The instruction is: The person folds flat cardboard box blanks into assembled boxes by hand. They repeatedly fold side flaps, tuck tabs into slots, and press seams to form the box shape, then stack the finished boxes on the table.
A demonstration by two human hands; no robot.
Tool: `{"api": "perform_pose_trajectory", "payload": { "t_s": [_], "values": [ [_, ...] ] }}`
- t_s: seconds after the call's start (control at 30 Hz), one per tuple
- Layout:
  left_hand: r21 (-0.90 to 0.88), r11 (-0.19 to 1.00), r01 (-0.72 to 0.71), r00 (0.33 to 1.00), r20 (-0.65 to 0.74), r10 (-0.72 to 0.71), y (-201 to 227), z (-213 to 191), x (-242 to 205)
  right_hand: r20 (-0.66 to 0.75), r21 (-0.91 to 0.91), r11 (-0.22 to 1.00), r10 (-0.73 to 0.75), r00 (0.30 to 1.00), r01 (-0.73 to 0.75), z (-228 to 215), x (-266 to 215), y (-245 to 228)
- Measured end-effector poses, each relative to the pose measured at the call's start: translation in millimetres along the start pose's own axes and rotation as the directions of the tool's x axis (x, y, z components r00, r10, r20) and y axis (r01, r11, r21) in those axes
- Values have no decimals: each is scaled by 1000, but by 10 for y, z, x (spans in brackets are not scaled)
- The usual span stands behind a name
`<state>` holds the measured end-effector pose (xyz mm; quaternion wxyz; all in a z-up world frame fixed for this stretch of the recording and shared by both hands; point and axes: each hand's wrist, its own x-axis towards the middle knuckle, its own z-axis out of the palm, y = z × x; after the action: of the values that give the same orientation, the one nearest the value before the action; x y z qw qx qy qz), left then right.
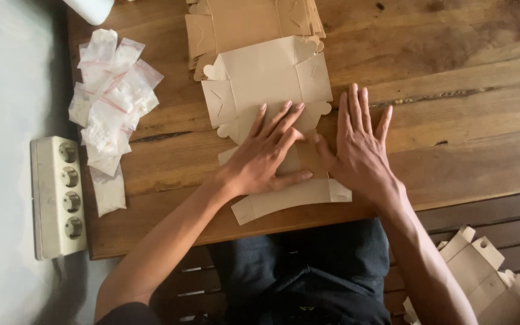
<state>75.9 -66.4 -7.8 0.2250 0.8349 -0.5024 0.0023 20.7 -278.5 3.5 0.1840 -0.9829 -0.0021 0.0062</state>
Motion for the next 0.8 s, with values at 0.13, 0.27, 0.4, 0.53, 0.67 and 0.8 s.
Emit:
{"api": "perform_pose_trajectory", "payload": {
  "t_s": [0.13, 0.27, 0.4, 0.53, 0.67, 0.8],
  "values": [
    [-8, 1000, 6, 1000, 11, -6, -16, 12, 4, 8, 18, 1000, -11, 1000, 11, -20, 125, -25],
    [10, 1000, 2, 1000, 4, -2, -15, 37, -3, -6, 15, 1000, 13, 1000, -13, -14, 90, -46],
    [46, 999, 1, 1000, 17, -2, -13, 14, 0, -29, 3, 1000, -6, 1000, 6, 10, 0, -39],
    [26, 1000, -13, 1000, 6, 13, -25, 24, -11, -82, 12, 1000, -20, 996, 21, 53, -191, -39],
    [57, 998, -25, 999, -31, 27, -50, 78, -22, -100, 32, 998, -60, 993, 63, 46, -418, -36],
    [78, 997, -23, 999, -42, 26, -46, 75, -15, -115, 21, 997, -66, 991, 69, 6, -627, -73]
  ]
}}
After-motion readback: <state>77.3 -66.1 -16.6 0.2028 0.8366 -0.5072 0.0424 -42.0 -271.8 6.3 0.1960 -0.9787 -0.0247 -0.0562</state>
